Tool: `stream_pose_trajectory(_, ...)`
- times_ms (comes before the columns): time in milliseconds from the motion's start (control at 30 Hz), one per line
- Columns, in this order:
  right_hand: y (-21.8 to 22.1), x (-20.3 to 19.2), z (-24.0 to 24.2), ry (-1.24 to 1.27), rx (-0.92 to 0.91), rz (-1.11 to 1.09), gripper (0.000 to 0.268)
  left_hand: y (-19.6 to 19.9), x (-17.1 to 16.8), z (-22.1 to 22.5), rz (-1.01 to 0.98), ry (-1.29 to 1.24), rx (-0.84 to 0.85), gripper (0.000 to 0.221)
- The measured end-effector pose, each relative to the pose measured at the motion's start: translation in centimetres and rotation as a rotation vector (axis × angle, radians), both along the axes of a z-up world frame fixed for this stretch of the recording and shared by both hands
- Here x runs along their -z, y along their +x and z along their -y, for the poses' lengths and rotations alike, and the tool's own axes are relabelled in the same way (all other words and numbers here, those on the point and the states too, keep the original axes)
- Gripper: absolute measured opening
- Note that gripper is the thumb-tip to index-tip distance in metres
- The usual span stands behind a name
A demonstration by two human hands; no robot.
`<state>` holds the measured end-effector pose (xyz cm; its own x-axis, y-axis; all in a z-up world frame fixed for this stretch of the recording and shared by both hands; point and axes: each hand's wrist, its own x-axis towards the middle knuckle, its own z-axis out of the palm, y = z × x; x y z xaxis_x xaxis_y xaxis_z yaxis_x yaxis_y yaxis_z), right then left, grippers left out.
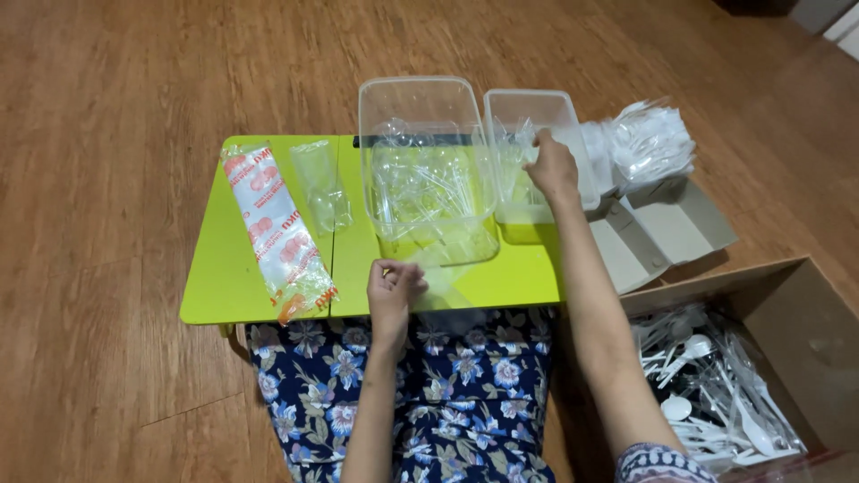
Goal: The person places individual plastic spoons into thin plastic sleeves and then stacks the sleeved spoons on a small table.
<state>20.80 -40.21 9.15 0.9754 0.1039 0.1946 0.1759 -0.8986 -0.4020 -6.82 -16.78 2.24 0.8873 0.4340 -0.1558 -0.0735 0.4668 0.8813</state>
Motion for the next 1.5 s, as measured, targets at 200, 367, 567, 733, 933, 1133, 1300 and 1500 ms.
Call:
stream_pose_trajectory(200,-0.9,-0.5,-0.3,0.279,0.196,0.083,0.059,-0.1,-0.9,0.0,0.052,0.282,0.155,0.04)
stream_pose_trajectory(367,3.7,4.5,2.3,0.426,0.206,0.356,0.037,-0.3,-1.1,0.2,0.052,0.331,0.162,0.018)
stream_pose_trajectory(567,-11.8,-1.7,-2.0,1.33,0.271,0.614,0.031,1.1,1.7,0.8,0.02,0.351,0.125,0.015)
stream_pose_trajectory(733,-18.3,5.7,-5.0,1.592,0.117,0.397,0.043,1.3,1.8,0.5,0.032,0.656,0.094,0.023)
stream_pose_trajectory(933,-18.3,11.6,-5.1,1.539,-0.297,0.04,0.036,-0.1,1.1,0.4,0.149,0.783,0.129,0.018)
stream_pose_trajectory(1133,-19.0,10.6,-5.6,1.279,-0.534,0.02,0.035,-0.5,-0.2,0.6,0.087,0.769,0.251,0.027)
stream_pose_trajectory(1300,-20.6,7.8,-6.0,1.19,-0.545,0.062,0.044,-1.2,-1.3,0.4,0.155,0.859,0.349,0.016)
stream_pose_trajectory(1500,-21.1,9.2,-5.7,1.253,-0.469,-0.021,0.05,-1.1,-1.1,0.9,0.163,0.954,0.318,0.013)
